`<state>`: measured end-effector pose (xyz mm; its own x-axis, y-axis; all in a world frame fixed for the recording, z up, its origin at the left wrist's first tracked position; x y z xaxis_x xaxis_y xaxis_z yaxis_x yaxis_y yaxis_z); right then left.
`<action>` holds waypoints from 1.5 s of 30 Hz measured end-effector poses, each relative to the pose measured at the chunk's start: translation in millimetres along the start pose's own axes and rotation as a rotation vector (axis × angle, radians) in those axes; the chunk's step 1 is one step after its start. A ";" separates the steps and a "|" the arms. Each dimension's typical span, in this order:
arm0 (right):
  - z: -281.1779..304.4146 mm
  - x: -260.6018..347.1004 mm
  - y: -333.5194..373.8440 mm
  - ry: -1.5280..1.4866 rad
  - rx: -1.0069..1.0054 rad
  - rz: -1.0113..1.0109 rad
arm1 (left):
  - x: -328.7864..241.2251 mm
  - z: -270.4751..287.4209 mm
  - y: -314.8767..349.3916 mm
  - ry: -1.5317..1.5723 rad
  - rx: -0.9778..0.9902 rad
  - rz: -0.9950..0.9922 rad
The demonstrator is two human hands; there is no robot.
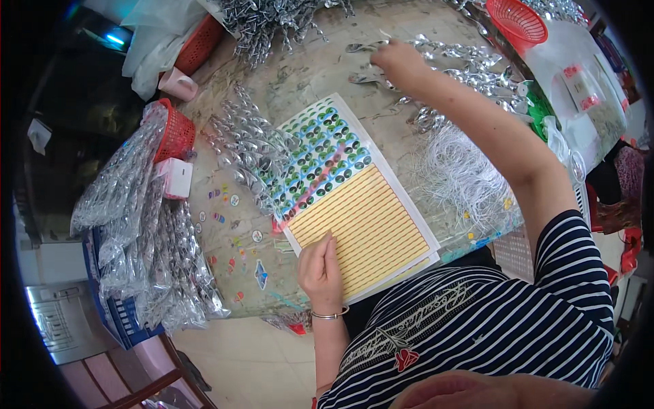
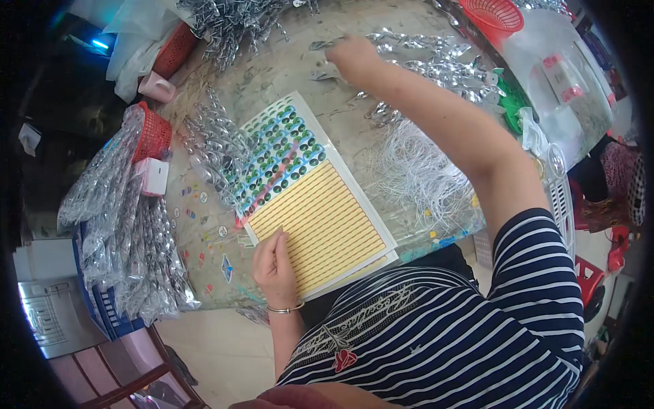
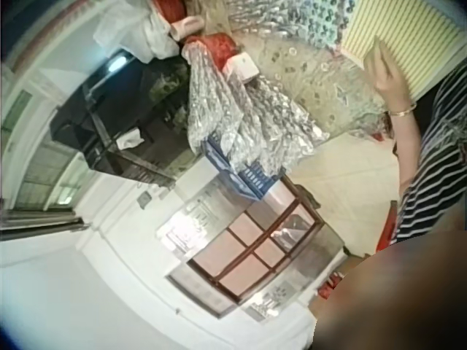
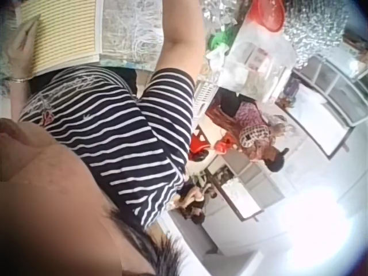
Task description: Assembling small toys by applying stickers to silver tinsel components and grouping them into bundles.
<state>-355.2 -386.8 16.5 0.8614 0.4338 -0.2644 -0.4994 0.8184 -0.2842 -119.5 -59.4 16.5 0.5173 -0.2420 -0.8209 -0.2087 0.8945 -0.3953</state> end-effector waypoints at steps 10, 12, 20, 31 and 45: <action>234.3 11.7 59.6 -1.035 -0.411 0.013 | -15.5 -9.2 32.8 0.321 -0.036 0.292; 254.0 12.2 96.8 -1.192 -0.386 0.089 | -24.3 -19.7 30.3 0.555 0.038 0.412; 248.6 81.7 228.7 -1.633 -0.036 0.268 | -41.2 -31.7 27.4 1.093 -0.026 0.382; 192.5 110.7 296.7 -1.549 0.311 0.288 | -51.5 2.4 30.8 1.032 -0.385 0.264; 75.3 68.1 207.3 -0.635 -0.068 0.026 | -42.6 -20.7 62.9 0.580 0.196 0.548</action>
<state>-393.0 -159.2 9.0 0.7261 0.6088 0.3197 -0.5075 0.7882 -0.3481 -171.9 -0.5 18.1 -0.1386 0.1409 -0.9803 -0.1306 0.9786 0.1591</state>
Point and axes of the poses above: each hand's wrist, its own y-axis away from the middle knuckle, its own z-axis out of the back of the hand, x = y × z, the point moved 3 cm from there along -y, towards the middle knuckle, and after that the axes turned 12 degrees about y, right-handed, at the moved point
